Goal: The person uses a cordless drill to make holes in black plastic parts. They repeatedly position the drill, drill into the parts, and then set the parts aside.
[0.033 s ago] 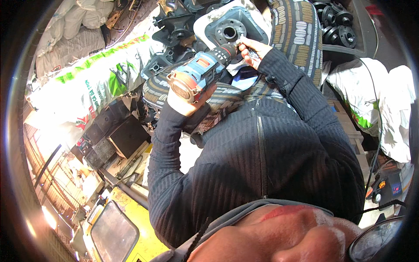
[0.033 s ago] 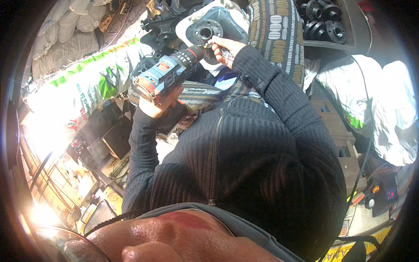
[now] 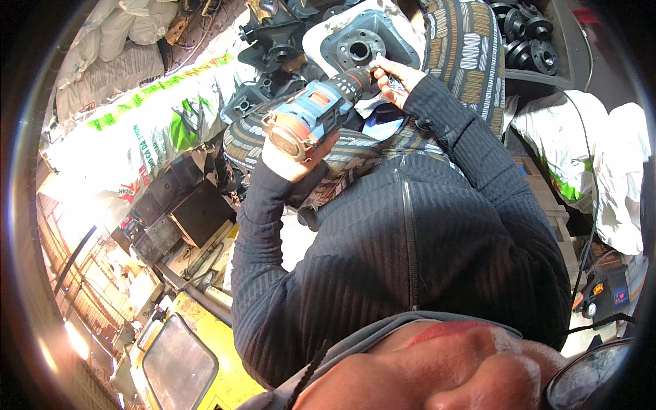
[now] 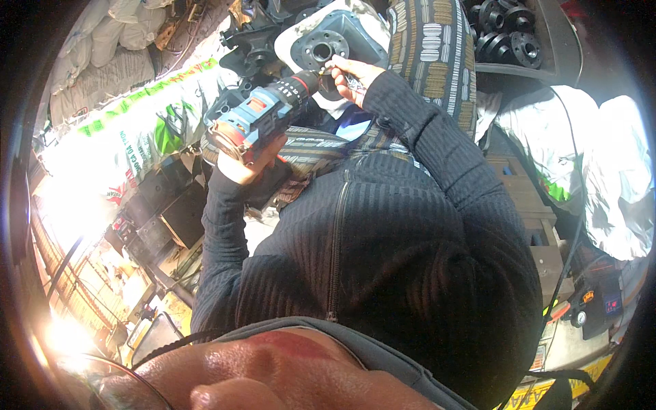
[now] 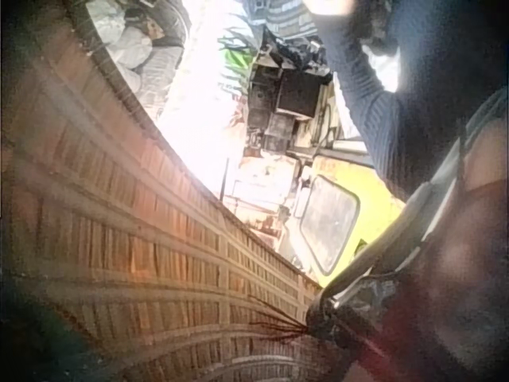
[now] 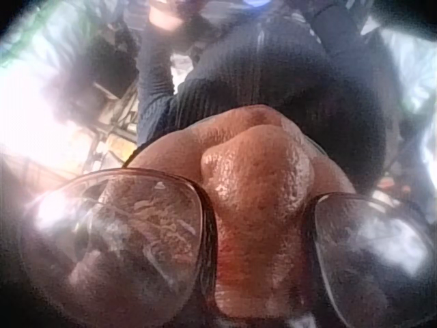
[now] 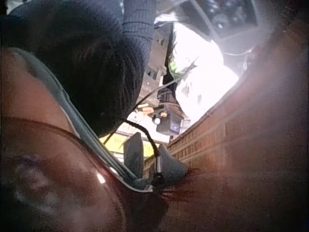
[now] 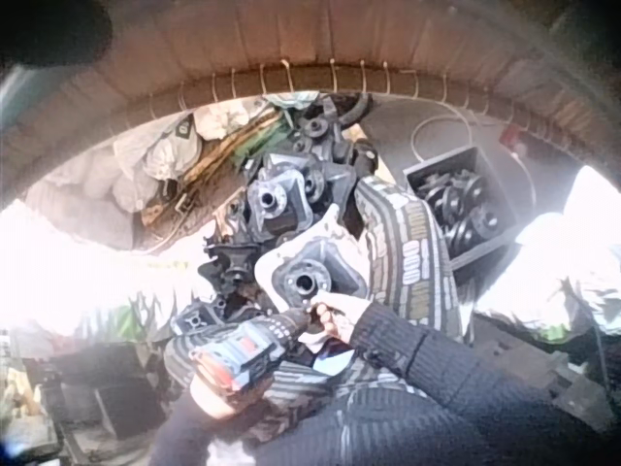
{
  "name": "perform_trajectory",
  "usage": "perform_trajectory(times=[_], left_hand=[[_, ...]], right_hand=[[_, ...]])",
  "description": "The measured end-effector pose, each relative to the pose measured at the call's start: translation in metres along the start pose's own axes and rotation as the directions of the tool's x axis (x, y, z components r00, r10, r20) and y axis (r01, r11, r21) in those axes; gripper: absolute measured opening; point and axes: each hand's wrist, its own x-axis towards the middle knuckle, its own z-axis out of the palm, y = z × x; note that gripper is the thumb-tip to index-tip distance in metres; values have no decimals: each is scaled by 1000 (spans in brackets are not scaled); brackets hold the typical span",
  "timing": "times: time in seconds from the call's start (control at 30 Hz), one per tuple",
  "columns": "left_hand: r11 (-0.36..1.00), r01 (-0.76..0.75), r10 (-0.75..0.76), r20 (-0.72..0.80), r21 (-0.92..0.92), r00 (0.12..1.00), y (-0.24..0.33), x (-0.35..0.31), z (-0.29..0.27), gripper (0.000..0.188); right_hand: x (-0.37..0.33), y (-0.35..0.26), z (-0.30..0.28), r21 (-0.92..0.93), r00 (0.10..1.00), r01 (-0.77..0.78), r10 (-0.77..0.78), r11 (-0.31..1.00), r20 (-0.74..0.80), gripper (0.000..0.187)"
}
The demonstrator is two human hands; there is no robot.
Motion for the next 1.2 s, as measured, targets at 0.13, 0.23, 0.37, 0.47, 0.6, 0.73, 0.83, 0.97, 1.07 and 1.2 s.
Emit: perform_trajectory(times=[0.13,0.23,0.37,0.47,0.6,0.73,0.83,0.97,1.07,1.2], left_hand=[[995,-90,88,42,39,995,1,10,2,44],[870,241,-203,133,-430,970,3,15,1,56],[976,127,-100,155,-175,983,-5,23,-6,68],[918,-223,208,79,327,975,-16,32,-5,60],[982,178,-181,46,61,982,-27,40,-7,47],[976,217,-218,32,32,976,-35,62,-12,42],[994,73,-72,-9,81,997,-40,82,-13,43],[884,-120,82,102,453,991,-49,102,-12,41],[831,-286,244,151,478,958,-52,108,-17,39],[842,-373,308,219,390,926,-50,122,-32,37]], right_hand=[[7,-4,2,16,999,32,-32,999,-12,21],[11,-3,3,49,998,38,-36,998,-45,22],[15,-5,6,116,996,44,-35,992,-78,23],[16,-7,5,86,996,71,-66,994,-63,25],[18,-8,-3,-234,951,124,-183,964,-250,27],[22,2,-9,-555,841,231,-451,799,-298,26],[25,1,-17,-443,807,340,-500,829,-316,25],[40,4,-24,-555,607,513,-734,655,-305,28],[43,4,-25,-890,525,300,-838,345,-148,31],[38,-2,-20,-871,655,216,-727,441,-206,33]])
